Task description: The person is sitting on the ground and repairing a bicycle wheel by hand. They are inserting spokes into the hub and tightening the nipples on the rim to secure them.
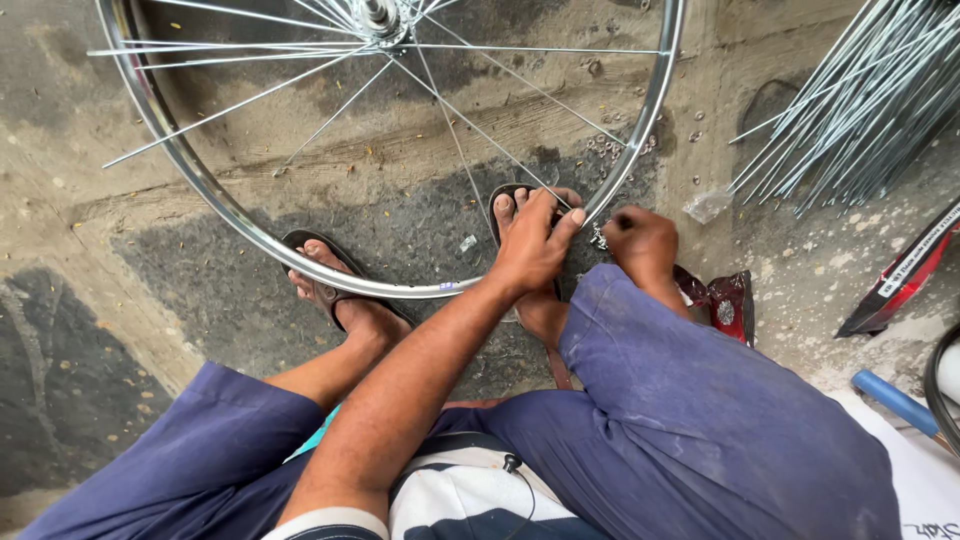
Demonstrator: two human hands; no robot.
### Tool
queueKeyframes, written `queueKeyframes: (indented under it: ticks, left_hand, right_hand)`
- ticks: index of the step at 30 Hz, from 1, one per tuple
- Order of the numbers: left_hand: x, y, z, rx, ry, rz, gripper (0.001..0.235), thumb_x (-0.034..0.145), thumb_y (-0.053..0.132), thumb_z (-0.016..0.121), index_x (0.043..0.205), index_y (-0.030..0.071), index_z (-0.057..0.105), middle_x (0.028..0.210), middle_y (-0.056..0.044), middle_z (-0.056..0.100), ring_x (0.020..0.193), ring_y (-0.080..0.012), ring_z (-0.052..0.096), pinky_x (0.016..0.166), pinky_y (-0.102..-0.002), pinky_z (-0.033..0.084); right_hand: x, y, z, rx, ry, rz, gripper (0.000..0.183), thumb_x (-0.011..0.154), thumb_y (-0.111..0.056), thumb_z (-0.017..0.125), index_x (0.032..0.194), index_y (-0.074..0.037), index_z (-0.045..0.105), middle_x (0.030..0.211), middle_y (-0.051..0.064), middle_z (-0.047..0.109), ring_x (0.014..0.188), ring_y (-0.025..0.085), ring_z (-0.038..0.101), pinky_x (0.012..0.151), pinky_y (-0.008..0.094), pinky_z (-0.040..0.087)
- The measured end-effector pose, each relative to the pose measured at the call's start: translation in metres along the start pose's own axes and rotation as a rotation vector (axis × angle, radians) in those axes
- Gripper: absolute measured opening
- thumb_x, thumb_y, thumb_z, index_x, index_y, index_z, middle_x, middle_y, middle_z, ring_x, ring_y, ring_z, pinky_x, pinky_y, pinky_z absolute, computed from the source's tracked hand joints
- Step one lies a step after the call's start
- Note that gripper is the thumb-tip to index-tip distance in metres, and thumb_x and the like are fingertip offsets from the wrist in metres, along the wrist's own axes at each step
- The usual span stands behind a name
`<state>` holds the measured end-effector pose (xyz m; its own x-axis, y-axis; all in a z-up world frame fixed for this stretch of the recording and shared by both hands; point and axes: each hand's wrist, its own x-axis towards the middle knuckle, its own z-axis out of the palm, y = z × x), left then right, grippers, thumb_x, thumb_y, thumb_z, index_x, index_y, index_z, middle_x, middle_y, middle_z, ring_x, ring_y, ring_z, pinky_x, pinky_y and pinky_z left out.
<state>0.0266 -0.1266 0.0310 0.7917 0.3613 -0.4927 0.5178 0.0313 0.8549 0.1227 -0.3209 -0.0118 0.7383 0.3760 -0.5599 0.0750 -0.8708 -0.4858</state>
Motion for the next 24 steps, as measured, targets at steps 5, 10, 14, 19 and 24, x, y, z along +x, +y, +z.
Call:
queueKeyframes:
  ticks: [5,10,14,19,24]
  left_hand:
    - [-0.001,0.000,0.000,0.275,0.015,-0.100,0.031,0.107,0.035,0.060,0.111,0.004,0.062,0.111,-0.017,0.065,0.110,-0.0385,0.063,0.100,-0.047,0.043]
    - [0.002,-0.001,-0.001,0.022,-0.037,-0.024,0.032,0.099,0.033,0.059,0.113,0.005,0.064,0.107,-0.017,0.066,0.107,-0.0357,0.064,0.098,-0.044,0.045]
    - [0.000,-0.002,0.003,0.249,0.004,-0.084,0.034,0.108,0.036,0.060,0.110,0.002,0.062,0.110,-0.018,0.066,0.110,-0.0381,0.063,0.100,-0.047,0.045]
    - [0.001,0.002,-0.001,-0.038,-0.034,-0.052,0.030,0.099,0.030,0.061,0.112,0.004,0.064,0.106,-0.017,0.068,0.105,-0.0357,0.066,0.096,-0.045,0.047]
    - [-0.001,0.004,-0.003,0.122,0.006,-0.059,0.027,0.104,0.031,0.060,0.113,0.005,0.063,0.109,-0.017,0.067,0.108,-0.0370,0.064,0.097,-0.046,0.046]
  right_hand:
    - [0.011,-0.007,-0.030,1.225,-0.217,0.414,0.010,0.091,-0.001,0.067,0.099,-0.005,0.071,0.091,0.014,0.074,0.081,0.027,0.074,0.075,0.039,0.063]
    - [0.015,-0.017,-0.042,1.468,-0.315,0.301,0.015,0.093,0.002,0.063,0.107,-0.002,0.067,0.095,0.017,0.073,0.082,0.030,0.072,0.075,0.041,0.060]
    - [0.010,-0.018,-0.041,1.535,-0.354,0.234,0.012,0.093,0.000,0.060,0.104,0.001,0.065,0.094,0.018,0.073,0.084,0.030,0.072,0.078,0.042,0.061]
    - [0.008,-0.023,-0.044,1.458,-0.352,0.191,0.011,0.097,0.004,0.064,0.107,0.000,0.065,0.099,0.019,0.073,0.088,0.029,0.072,0.080,0.040,0.061]
    - [0.005,-0.031,-0.043,1.342,-0.303,0.230,0.020,0.093,0.006,0.069,0.113,0.003,0.068,0.107,0.017,0.073,0.098,0.028,0.073,0.090,0.044,0.064]
